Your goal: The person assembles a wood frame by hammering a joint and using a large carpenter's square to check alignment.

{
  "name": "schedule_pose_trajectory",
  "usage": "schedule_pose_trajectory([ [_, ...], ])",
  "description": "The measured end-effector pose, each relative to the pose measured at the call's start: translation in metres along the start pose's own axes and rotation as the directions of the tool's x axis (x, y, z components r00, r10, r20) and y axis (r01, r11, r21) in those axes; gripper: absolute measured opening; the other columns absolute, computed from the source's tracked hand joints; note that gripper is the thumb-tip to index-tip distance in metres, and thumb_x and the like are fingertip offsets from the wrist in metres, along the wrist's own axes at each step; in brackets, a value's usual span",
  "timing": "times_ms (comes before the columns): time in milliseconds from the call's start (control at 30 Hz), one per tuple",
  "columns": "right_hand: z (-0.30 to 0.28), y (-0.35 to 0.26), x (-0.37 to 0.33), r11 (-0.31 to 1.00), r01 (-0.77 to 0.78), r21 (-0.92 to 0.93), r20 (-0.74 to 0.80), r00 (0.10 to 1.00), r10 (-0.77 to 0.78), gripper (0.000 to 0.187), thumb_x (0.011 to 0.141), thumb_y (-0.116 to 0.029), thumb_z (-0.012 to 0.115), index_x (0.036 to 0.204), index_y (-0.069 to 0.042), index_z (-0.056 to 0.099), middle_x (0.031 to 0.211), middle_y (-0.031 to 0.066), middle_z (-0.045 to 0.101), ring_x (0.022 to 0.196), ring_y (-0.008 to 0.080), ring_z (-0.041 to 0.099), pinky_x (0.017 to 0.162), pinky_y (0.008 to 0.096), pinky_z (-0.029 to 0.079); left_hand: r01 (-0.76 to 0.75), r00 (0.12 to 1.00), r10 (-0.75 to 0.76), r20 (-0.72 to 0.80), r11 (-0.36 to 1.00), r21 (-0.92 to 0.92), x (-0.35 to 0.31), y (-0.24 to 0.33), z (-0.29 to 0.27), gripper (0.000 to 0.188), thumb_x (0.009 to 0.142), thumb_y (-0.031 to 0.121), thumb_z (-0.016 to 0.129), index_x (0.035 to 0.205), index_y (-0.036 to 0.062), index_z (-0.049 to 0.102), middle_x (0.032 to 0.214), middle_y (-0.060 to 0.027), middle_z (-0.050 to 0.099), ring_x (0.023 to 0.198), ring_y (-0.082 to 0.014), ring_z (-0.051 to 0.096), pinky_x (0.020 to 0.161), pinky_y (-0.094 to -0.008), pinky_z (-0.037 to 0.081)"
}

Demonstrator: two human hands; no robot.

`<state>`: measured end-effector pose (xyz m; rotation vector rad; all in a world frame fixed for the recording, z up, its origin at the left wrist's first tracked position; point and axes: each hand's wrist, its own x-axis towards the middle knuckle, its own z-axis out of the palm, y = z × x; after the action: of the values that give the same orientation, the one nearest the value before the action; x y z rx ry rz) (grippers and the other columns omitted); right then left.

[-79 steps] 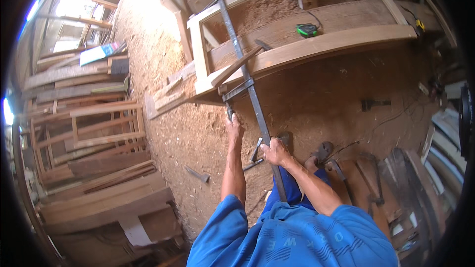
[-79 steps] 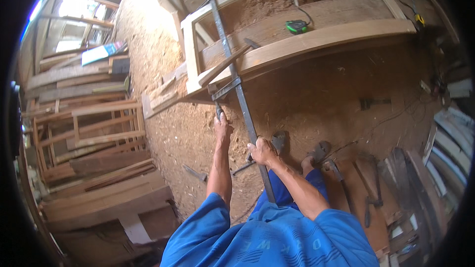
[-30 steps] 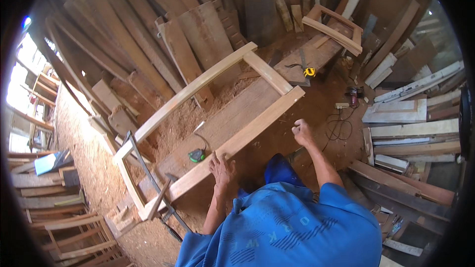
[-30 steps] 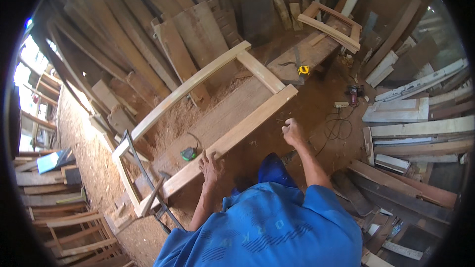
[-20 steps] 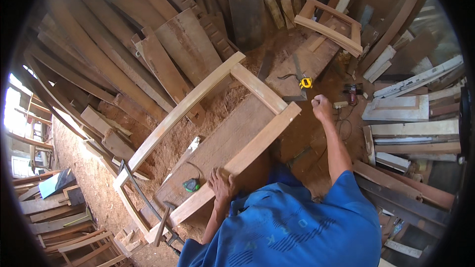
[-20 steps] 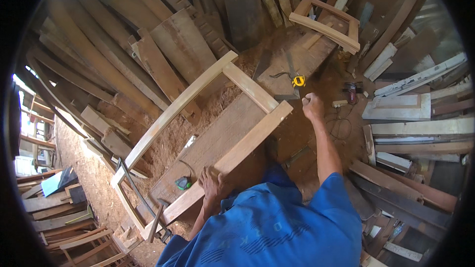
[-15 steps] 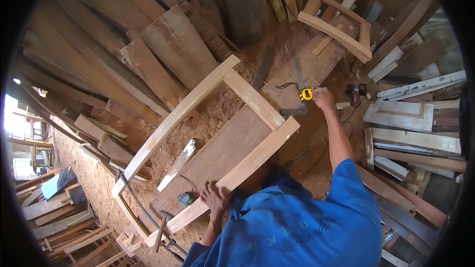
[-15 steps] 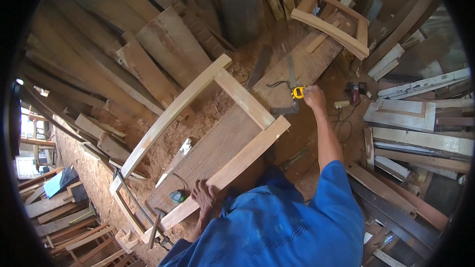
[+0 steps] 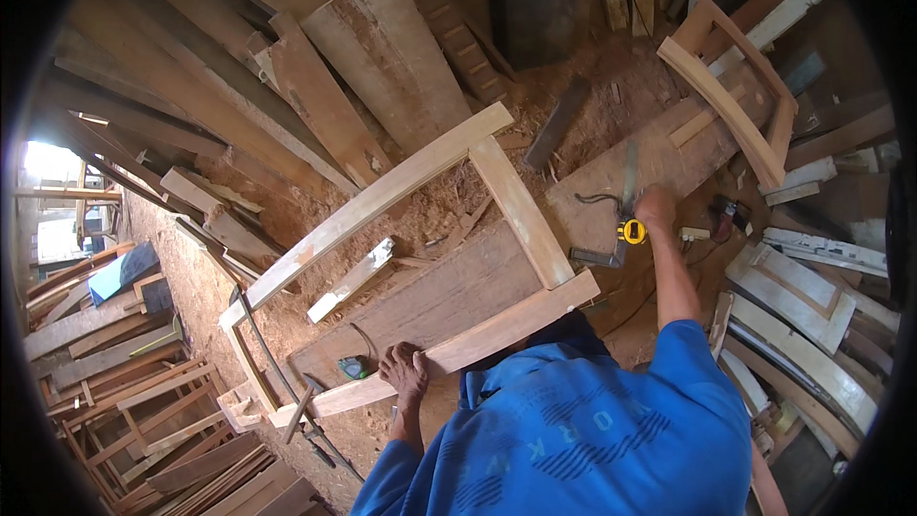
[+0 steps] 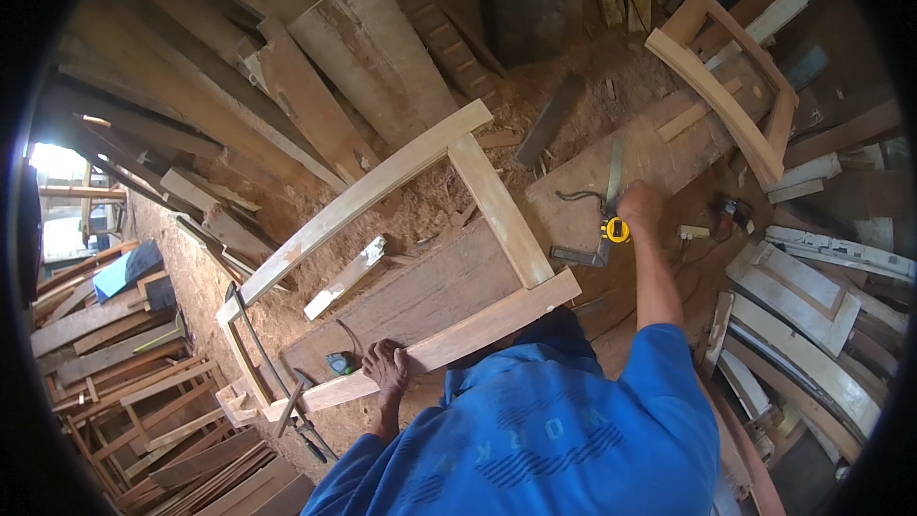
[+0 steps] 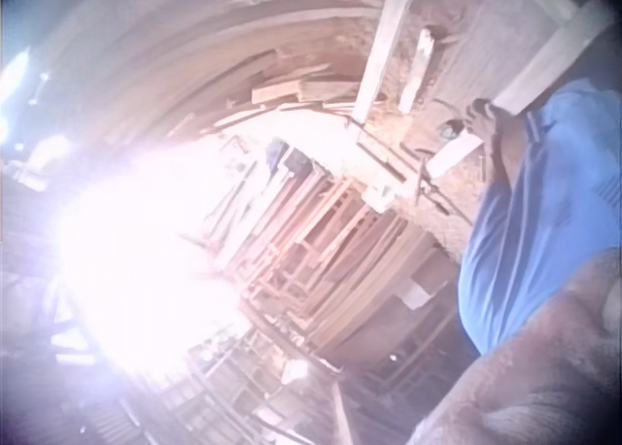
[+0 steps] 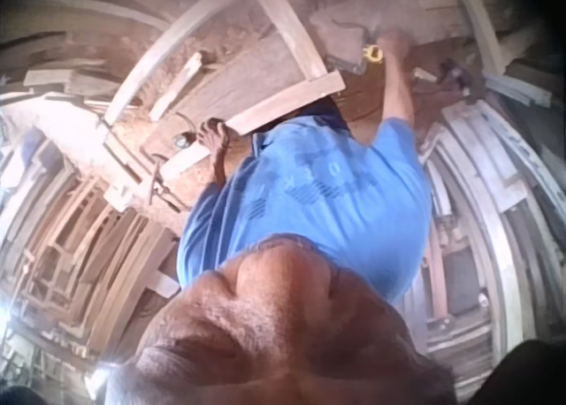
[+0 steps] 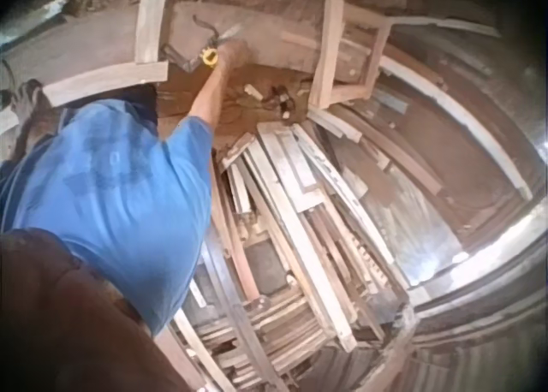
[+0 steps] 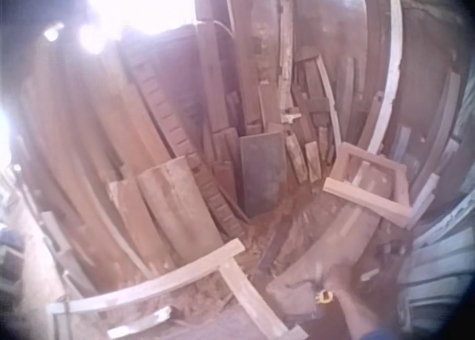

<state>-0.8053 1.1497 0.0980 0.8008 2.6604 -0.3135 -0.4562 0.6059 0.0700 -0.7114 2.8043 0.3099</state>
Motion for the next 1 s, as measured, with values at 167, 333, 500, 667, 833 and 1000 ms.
schedule_pose_trajectory([
  [167, 0.0, -0.002, 0.002, 0.996, 0.086, -0.034, 0.028, 0.996, -0.085, 0.026, 0.081, -0.018, 0.062, 0.099, -0.002, 0.072, 0.105, 0.0251, 0.069, 0.102, 0.0417, 0.066, 0.086, 0.049, 0.053, 0.011, 0.999, -0.013, -0.048, 0.999, -0.04, -0.004, 0.005, -0.005, 0.049, 0.087, 0.043, 0.054, 0.123, 0.0089, 0.053, 0.129, -0.0167, 0.047, 0.119, -0.0387, 0.039, 0.103, -0.0544, 0.026],
  [333, 0.03, 0.067, 0.053, 0.958, 0.198, 0.206, 0.038, 0.977, -0.21, 0.021, 0.078, -0.015, 0.064, 0.091, -0.001, 0.073, 0.091, 0.021, 0.072, 0.087, 0.0354, 0.07, 0.076, 0.0429, 0.053, 0.018, 0.999, -0.019, -0.038, 0.999, -0.038, -0.002, 0.004, -0.005, 0.047, 0.089, 0.043, 0.053, 0.124, 0.0108, 0.053, 0.129, -0.0157, 0.047, 0.12, -0.0382, 0.038, 0.103, -0.0542, 0.024],
  [500, 0.029, 0.089, 0.06, 0.652, 0.037, 0.757, 0.16, 0.957, -0.24, 0.012, 0.082, -0.001, 0.056, 0.079, -0.003, 0.068, 0.073, 0.004, 0.065, 0.069, 0.0134, 0.058, 0.064, 0.0302, 0.047, 0.02, 0.999, -0.018, 0.026, 0.997, -0.073, -0.002, 0.015, -0.018, 0.049, 0.089, 0.045, 0.054, 0.126, 0.0123, 0.052, 0.13, -0.015, 0.046, 0.121, -0.038, 0.038, 0.104, -0.0546, 0.024],
  [667, 0.001, 0.059, 0.039, 0.648, 0.082, 0.757, 0.07, 0.976, -0.206, 0.009, 0.083, -0.003, 0.058, 0.087, -0.006, 0.065, 0.07, -0.0008, 0.059, 0.057, 0.0097, 0.05, 0.051, 0.0281, 0.038, 0.022, 0.999, -0.02, 0.046, 0.999, -0.045, -0.002, 0.008, -0.007, 0.05, 0.091, 0.043, 0.054, 0.131, 0.0137, 0.05, 0.135, -0.0145, 0.044, 0.126, -0.0376, 0.036, 0.105, -0.0543, 0.024],
  [833, 0.0, -0.047, -0.037, 0.608, 0.571, 0.551, -0.102, 0.77, -0.63, 0.012, 0.087, -0.008, 0.055, 0.083, -0.001, 0.064, 0.069, 0.0101, 0.062, 0.064, 0.0168, 0.055, 0.062, 0.0338, 0.046, -0.114, 0.965, 0.035, -0.261, 0.95, -0.292, 0.009, 0.0, -0.006, 0.046, 0.093, 0.029, 0.057, 0.132, 0.0047, 0.051, 0.137, -0.0205, 0.046, 0.13, -0.0392, 0.036, 0.11, -0.054, 0.022],
  [1000, 0.034, -0.158, -0.228, 0.484, 0.718, 0.5, 0.208, 0.443, -0.872, 0.02, 0.086, -0.019, 0.056, 0.084, -0.001, 0.065, 0.076, 0.0196, 0.066, 0.069, 0.032, 0.065, 0.066, 0.0409, 0.049, 0.155, 0.988, -0.022, 0.153, 0.134, -0.979, 0.01, 0.094, -0.028, 0.048, 0.103, 0.035, 0.041, 0.132, -0.0015, 0.05, 0.127, -0.0187, 0.055, 0.118, -0.0321, 0.052, 0.106, -0.0435, 0.037],
])
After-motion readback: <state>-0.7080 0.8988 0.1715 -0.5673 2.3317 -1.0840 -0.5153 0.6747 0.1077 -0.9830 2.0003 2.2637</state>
